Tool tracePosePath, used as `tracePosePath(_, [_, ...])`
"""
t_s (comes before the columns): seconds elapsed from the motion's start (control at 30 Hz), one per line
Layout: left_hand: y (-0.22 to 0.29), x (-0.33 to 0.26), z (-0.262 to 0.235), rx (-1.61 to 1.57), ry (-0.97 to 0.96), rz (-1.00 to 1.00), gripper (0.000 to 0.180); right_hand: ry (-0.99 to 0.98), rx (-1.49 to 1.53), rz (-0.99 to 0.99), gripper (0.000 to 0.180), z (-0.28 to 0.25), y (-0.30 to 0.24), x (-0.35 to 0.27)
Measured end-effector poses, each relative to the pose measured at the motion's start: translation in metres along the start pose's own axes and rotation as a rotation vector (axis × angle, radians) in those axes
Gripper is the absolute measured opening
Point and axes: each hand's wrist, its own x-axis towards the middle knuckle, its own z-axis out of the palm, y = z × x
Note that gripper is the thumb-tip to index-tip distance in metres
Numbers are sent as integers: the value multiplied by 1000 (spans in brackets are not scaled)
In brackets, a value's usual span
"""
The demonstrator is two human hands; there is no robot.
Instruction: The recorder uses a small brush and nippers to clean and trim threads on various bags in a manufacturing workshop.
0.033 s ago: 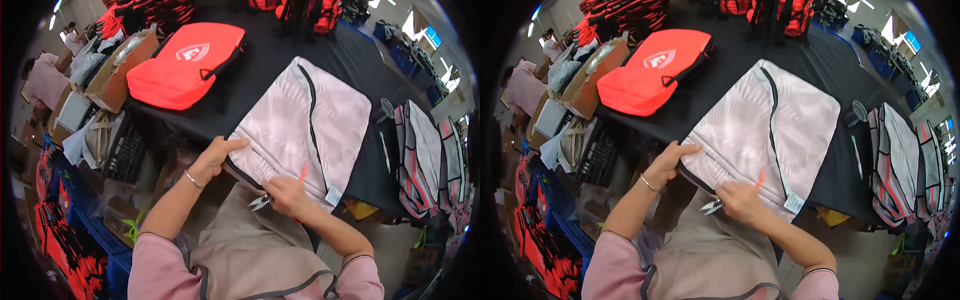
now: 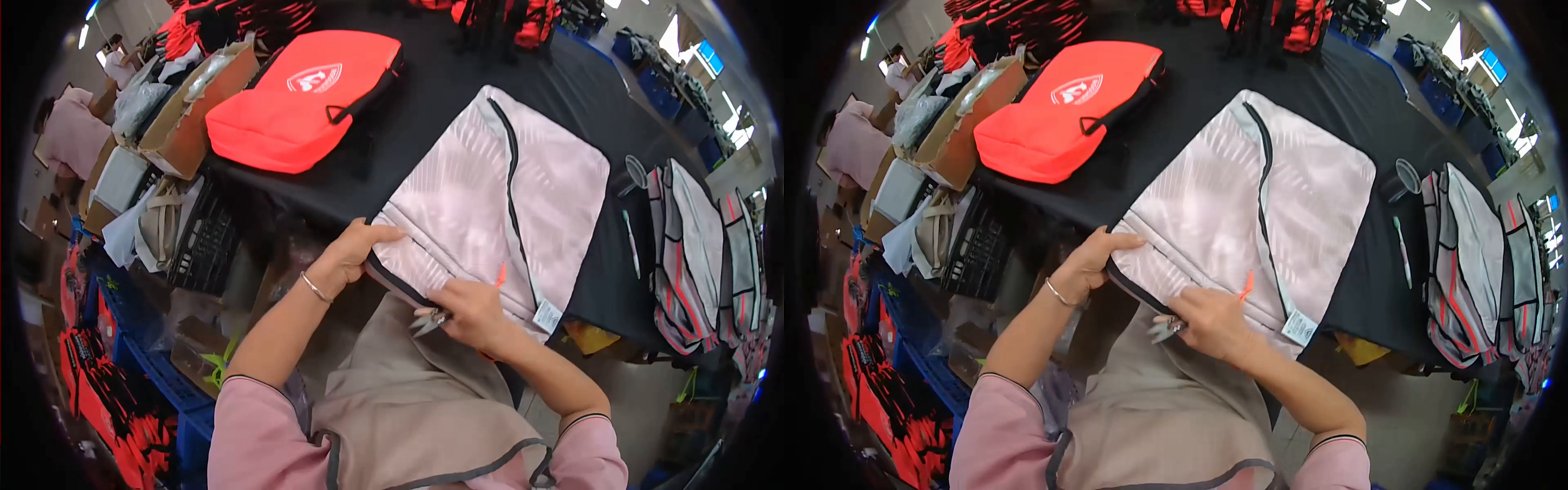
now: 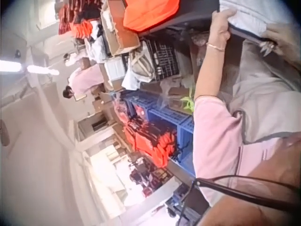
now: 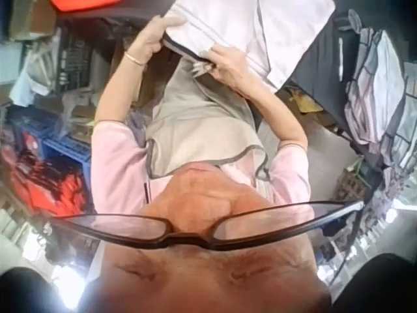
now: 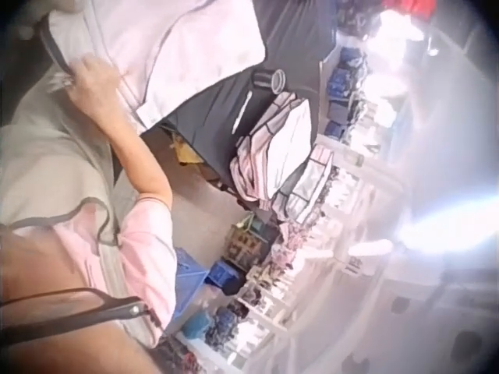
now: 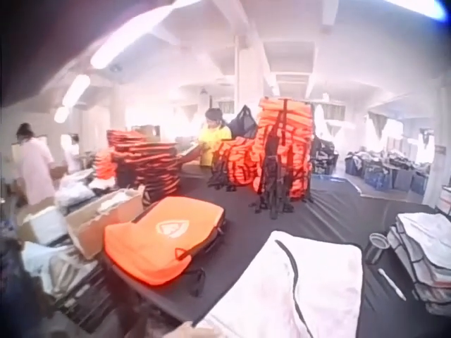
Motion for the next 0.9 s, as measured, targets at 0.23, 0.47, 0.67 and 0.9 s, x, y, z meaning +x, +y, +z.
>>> tracePosePath(0.23, [-20,-1,-5,-288,-126,-109,42,285,387,473,37,-5,42,49])
tracePosePath(0.47, [-30,-18,10,-215,-242,-61,49,296,688,735,28,12,64,48])
tracePosePath(0.67, [-29,-19,16,95,-213,-30,55,337,663,729,26,16,70,43])
tracePosePath(0.9, [-50,-20,31,-373,-241,74,63,375,686,728,22,-27,44,41])
